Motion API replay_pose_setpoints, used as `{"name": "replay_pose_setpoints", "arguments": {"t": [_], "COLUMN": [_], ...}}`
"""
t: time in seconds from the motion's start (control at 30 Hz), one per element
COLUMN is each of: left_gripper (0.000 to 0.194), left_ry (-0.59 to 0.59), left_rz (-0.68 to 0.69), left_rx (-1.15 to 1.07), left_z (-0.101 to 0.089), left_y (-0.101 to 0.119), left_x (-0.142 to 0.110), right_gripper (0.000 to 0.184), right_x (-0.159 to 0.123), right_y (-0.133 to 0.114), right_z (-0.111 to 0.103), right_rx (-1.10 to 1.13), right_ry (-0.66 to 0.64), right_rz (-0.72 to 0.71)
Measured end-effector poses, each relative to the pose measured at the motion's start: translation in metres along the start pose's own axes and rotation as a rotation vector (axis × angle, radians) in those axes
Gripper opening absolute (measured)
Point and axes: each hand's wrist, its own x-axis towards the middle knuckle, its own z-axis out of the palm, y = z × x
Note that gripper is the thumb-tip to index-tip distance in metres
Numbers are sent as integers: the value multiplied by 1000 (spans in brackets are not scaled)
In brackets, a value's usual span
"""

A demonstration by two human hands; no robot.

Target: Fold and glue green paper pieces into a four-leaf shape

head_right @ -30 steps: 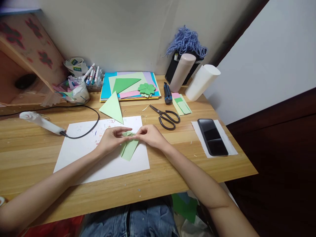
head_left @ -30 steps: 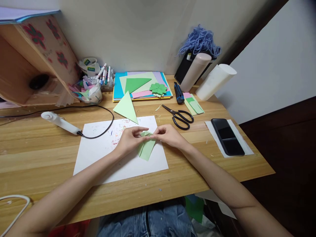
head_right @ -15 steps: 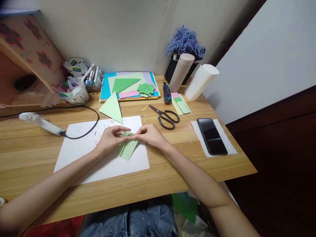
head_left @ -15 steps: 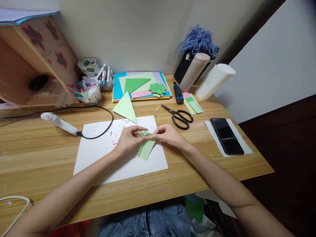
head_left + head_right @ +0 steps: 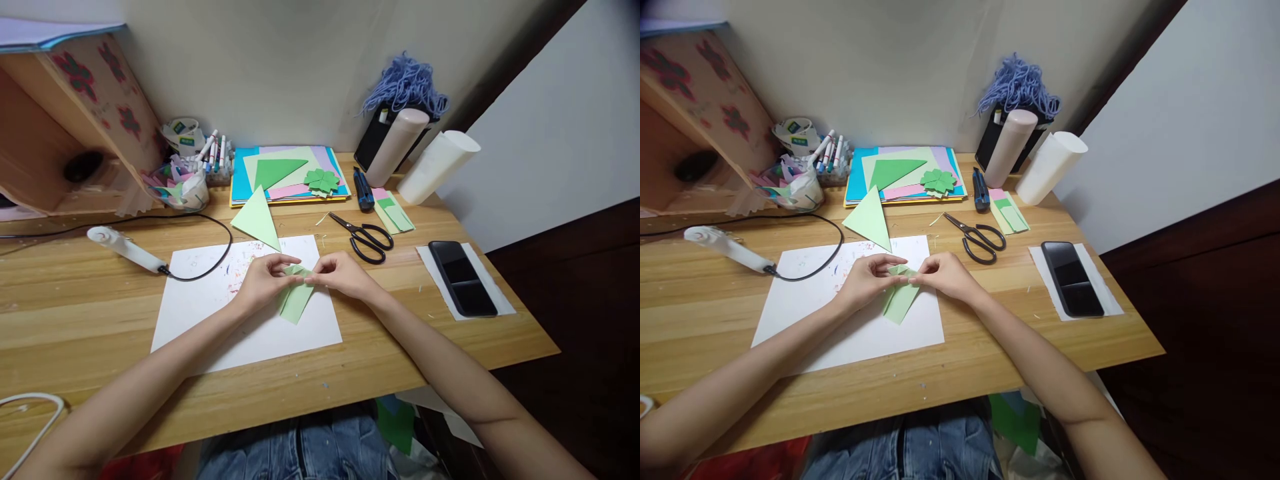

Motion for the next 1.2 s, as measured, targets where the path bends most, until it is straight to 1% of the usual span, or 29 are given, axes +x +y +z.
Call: {"name": "replay_pose_setpoints", "arguments": {"t": [0.17,0.27,0.4,0.6,0.7,0.77,0.93,1.07,1.13,1.2], "left_gripper": [37,37,35,33,36,38,39,41,42,41], "left_ry": [-40,-39,-49,-47,-73,-83,-83,-95,-103,-104], "left_rz": [32,36,39,76,71,65,68,69,64,60], "left_rx": [18,33,34,70,62,53,41,43,38,29], "left_z": [0,0,1,0,0,1,2,1,0,-1], "left_y": [-1,-1,-1,1,2,2,4,4,4,4], "left_x": [-1,-2,-2,-2,-2,-3,-5,-4,-3,-3], "right_gripper": [20,16,15,16,16,16,16,17,18,21], "right_x": [-3,-3,-3,-2,-2,-2,-1,0,0,0], "right_y": [-6,-4,-1,-6,-7,-6,-1,0,0,-1], "right_z": [9,16,22,22,23,23,26,29,26,19], "right_rx": [-24,-30,-1,-23,-33,9,156,156,130,89], "right_ry": [87,141,173,102,84,77,90,121,94,30], "right_rz": [-131,-181,-228,-197,-191,-194,-208,-192,-161,-118]}}
